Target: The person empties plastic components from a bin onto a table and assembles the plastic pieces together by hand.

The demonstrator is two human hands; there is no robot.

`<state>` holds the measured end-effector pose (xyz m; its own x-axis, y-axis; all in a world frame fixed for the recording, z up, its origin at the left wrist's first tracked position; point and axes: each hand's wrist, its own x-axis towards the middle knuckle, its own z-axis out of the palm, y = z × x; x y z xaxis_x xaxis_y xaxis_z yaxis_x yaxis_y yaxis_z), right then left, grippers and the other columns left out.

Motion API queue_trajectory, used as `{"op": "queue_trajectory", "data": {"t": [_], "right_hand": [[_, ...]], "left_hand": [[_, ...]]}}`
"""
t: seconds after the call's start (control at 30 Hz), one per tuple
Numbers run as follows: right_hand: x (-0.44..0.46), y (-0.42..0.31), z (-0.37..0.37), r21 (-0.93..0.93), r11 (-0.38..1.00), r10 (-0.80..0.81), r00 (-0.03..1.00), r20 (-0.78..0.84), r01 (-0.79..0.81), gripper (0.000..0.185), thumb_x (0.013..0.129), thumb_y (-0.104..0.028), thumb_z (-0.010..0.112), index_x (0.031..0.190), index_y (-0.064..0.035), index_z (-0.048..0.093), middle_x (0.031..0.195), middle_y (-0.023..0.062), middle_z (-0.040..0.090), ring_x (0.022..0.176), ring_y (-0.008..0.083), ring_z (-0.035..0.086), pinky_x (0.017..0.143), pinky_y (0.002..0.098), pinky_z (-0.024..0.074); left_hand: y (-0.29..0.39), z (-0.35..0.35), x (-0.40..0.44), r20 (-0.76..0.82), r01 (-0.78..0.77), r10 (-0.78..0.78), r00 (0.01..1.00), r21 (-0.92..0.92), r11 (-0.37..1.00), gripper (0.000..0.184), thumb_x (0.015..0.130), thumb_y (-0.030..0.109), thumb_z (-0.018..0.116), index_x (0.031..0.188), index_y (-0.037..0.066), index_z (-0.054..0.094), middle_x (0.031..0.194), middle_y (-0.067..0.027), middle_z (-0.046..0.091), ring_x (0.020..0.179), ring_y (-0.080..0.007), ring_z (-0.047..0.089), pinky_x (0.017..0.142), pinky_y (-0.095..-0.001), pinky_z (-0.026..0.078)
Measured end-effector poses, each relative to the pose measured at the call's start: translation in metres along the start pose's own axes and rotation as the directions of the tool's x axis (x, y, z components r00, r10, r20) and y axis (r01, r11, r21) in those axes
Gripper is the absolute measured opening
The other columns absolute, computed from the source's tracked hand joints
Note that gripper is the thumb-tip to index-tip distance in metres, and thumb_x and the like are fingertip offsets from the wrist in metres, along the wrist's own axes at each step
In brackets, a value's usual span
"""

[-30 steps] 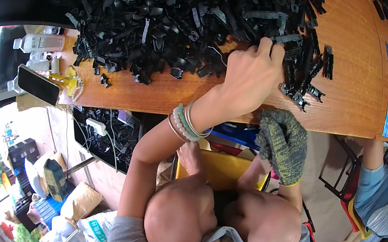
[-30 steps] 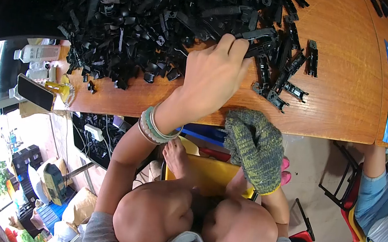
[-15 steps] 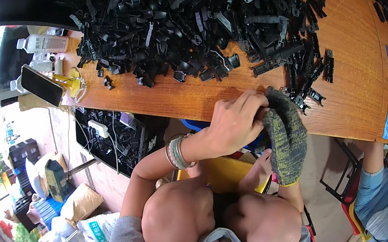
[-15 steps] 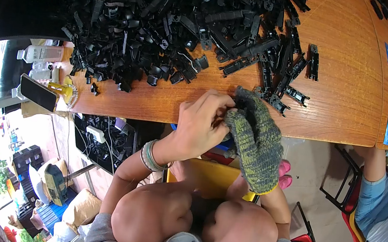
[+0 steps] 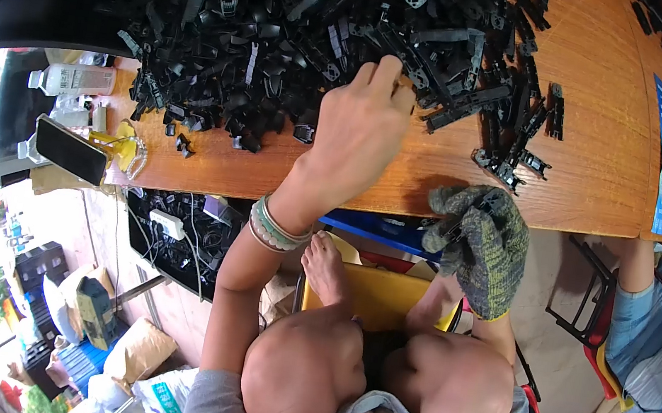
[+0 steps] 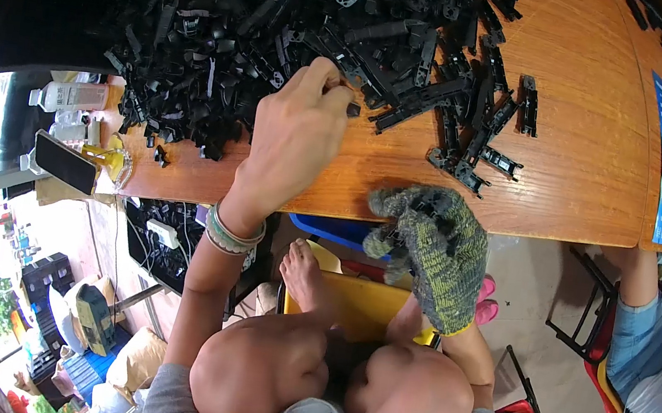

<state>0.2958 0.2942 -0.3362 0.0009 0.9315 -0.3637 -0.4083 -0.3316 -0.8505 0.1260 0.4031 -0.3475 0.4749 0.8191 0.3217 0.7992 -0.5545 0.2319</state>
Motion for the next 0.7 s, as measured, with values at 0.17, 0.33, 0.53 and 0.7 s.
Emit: {"op": "queue_trajectory", "data": {"t": [0.17, 0.33, 0.53, 0.7], "right_hand": [[0.001, -0.003, -0.009, -0.465, 0.883, -0.044, 0.997, 0.065, 0.069, 0.029, 0.087, -0.012, 0.055, 0.113, 0.0007, 0.058, 0.087, 0.0087, 0.066, 0.063, 0.0072, 0.055, 0.05, 0.0158, 0.0403], [0.0, -0.002, 0.004, -0.266, 0.964, -0.04, 0.998, -0.056, 0.024, 0.029, 0.087, -0.011, 0.056, 0.113, 0.0002, 0.059, 0.091, 0.0057, 0.065, 0.067, 0.0069, 0.055, 0.057, 0.0181, 0.0427], [0.003, 0.006, -0.001, -0.539, 0.771, -0.308, 0.939, 0.151, 0.34, 0.025, 0.088, -0.011, 0.053, 0.108, 0.002, 0.06, 0.093, 0.0103, 0.064, 0.065, 0.0105, 0.057, 0.059, 0.0238, 0.0472], [0.004, 0.003, -0.001, -0.61, 0.704, -0.301, 0.93, 0.21, 0.365, 0.025, 0.088, -0.012, 0.053, 0.108, 0.0007, 0.06, 0.088, 0.0115, 0.064, 0.061, 0.0115, 0.056, 0.056, 0.0252, 0.0472]], "left_hand": [[0.019, -0.004, -0.022, 0.066, 0.263, -0.297, 0.953, -0.671, 0.693, 0.017, 0.078, -0.008, 0.052, 0.093, 0.0, 0.057, 0.09, -0.0072, 0.059, 0.069, -0.012, 0.055, 0.057, -0.0227, 0.045], [0.034, -0.014, -0.035, 0.477, 0.49, -0.375, 0.794, -0.869, -0.067, 0.013, 0.083, -0.006, 0.048, 0.095, -0.005, 0.05, 0.075, -0.008, 0.057, 0.056, -0.0092, 0.055, 0.049, -0.0199, 0.045], [0.038, -0.011, -0.045, 0.395, 0.498, -0.464, 0.793, -0.859, 0.121, 0.008, 0.083, 0.002, 0.054, 0.077, -0.002, 0.051, 0.058, 0.0031, 0.047, 0.051, 0.0004, 0.039, 0.043, -0.0179, 0.031], [0.042, -0.014, -0.045, 0.304, 0.445, -0.451, 0.839, -0.861, 0.246, 0.01, 0.081, 0.002, 0.056, 0.073, -0.002, 0.051, 0.055, 0.0046, 0.043, 0.051, 0.0006, 0.034, 0.043, -0.0187, 0.028]]}}
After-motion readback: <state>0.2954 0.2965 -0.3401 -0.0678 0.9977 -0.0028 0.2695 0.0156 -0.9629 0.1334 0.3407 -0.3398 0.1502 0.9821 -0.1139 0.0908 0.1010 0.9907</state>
